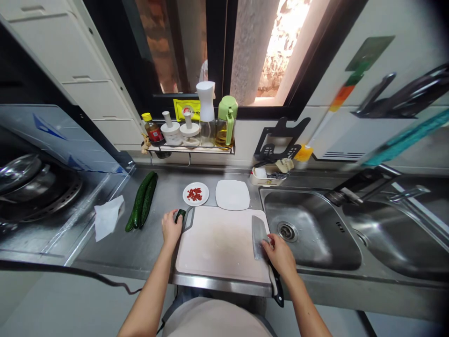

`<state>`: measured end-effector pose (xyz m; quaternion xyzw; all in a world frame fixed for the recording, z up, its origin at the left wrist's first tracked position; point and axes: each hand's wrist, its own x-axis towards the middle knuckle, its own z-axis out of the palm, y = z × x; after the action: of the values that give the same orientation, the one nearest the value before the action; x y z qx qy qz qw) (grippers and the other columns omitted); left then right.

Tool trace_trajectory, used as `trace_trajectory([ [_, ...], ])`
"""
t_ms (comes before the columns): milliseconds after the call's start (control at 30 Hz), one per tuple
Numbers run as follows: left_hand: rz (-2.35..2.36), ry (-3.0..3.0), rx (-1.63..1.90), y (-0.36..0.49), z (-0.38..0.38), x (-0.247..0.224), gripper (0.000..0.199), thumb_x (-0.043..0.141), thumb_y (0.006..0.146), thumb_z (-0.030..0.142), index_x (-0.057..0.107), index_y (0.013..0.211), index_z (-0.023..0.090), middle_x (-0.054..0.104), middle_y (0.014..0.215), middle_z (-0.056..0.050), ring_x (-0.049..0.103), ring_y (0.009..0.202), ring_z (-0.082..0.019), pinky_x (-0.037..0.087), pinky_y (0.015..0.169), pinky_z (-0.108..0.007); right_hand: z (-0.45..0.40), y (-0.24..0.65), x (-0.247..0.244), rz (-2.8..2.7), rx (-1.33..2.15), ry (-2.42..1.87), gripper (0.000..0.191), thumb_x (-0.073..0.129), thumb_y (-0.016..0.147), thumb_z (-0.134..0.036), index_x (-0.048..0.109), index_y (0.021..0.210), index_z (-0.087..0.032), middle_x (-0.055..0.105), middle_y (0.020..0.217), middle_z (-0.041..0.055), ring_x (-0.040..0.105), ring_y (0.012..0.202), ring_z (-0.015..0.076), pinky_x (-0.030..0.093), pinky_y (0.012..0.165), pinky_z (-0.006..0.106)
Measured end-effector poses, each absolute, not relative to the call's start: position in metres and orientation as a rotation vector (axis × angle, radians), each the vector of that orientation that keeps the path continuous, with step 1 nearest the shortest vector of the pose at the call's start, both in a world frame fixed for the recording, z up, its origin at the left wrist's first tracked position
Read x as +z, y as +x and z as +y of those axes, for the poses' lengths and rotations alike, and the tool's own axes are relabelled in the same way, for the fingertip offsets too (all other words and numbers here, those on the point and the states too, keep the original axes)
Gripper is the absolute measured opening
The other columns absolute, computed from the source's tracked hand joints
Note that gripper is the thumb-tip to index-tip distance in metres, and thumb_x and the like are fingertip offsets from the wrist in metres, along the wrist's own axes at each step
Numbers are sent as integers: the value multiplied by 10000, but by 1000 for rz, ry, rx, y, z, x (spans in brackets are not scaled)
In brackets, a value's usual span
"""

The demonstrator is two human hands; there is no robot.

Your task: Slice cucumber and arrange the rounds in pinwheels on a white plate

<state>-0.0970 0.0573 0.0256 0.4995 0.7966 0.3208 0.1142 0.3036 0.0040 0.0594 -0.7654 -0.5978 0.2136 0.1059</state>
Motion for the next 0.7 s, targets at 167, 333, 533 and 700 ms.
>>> trace_trajectory([
  [167,2299,1439,711,-118,52,13,430,555,811,368,557,1201,185,614,1067,-111,596,965,-230,457,860,-362,-13,301,59,-1768,758,-2426,415,487,845,-400,506,1178,-152,612,1103,111,602,927,211,400,747,274],
  [333,2215,1499,612,-118,56,6,424,567,811,376,561,1193,192,659,1009,-91,621,922,-211,464,805,-310,-16,300,62,-1798,752,-2470,405,495,852,-369,492,1184,-139,602,1116,125,601,941,212,395,768,278],
  [533,2215,1509,578,-118,61,15,389,578,802,369,596,1151,198,684,956,-83,634,859,-217,459,740,-299,-18,302,58,-1797,781,-2499,398,520,841,-353,485,1178,-145,611,1111,129,606,957,214,394,744,277],
  [700,2102,1473,797,-109,53,27,431,579,786,402,600,1161,189,677,958,-77,619,851,-208,466,768,-318,-17,300,61,-1827,765,-2493,331,518,847,-338,480,1121,-155,636,1053,117,613,953,219,384,716,277],
])
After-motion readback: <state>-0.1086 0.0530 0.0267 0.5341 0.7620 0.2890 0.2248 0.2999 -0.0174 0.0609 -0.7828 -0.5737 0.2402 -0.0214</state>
